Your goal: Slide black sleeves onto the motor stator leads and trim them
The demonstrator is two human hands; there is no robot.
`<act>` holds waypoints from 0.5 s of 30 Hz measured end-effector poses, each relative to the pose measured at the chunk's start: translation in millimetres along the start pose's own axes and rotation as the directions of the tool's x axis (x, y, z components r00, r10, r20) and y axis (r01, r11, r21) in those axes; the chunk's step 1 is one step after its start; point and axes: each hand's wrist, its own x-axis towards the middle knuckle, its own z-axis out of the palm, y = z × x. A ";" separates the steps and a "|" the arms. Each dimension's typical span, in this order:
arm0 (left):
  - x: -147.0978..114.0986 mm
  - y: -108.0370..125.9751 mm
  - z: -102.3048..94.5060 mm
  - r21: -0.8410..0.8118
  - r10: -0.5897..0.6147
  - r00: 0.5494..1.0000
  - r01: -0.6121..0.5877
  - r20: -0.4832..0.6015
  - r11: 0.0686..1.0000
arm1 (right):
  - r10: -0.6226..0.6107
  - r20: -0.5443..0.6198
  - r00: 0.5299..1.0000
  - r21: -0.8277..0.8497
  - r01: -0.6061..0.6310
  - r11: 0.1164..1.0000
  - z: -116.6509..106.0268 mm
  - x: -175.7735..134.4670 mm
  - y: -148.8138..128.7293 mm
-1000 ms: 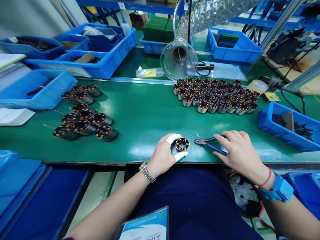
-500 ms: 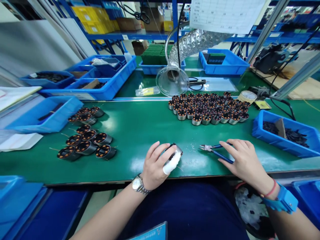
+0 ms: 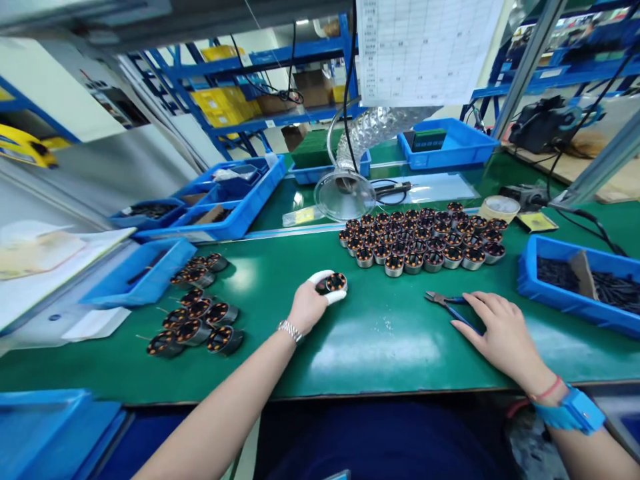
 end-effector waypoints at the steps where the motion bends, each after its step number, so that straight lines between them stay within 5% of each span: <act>1: 14.6 -1.9 1.6 -0.031 -0.039 0.999 0.039 -0.003 0.999 | 0.000 -0.001 1.000 0.000 0.000 1.000 -0.1 0.0 -0.4; 7: 73.6 -4.1 22.1 -0.144 -0.079 0.996 0.074 -0.028 0.987 | -0.001 -0.017 1.000 0.001 0.001 1.000 0.0 -1.0 -0.3; 15: 90.5 -7.1 30.5 -0.158 -0.089 0.992 0.074 -0.092 0.985 | -0.003 -0.045 0.999 0.006 0.004 1.000 1.5 -1.0 -0.3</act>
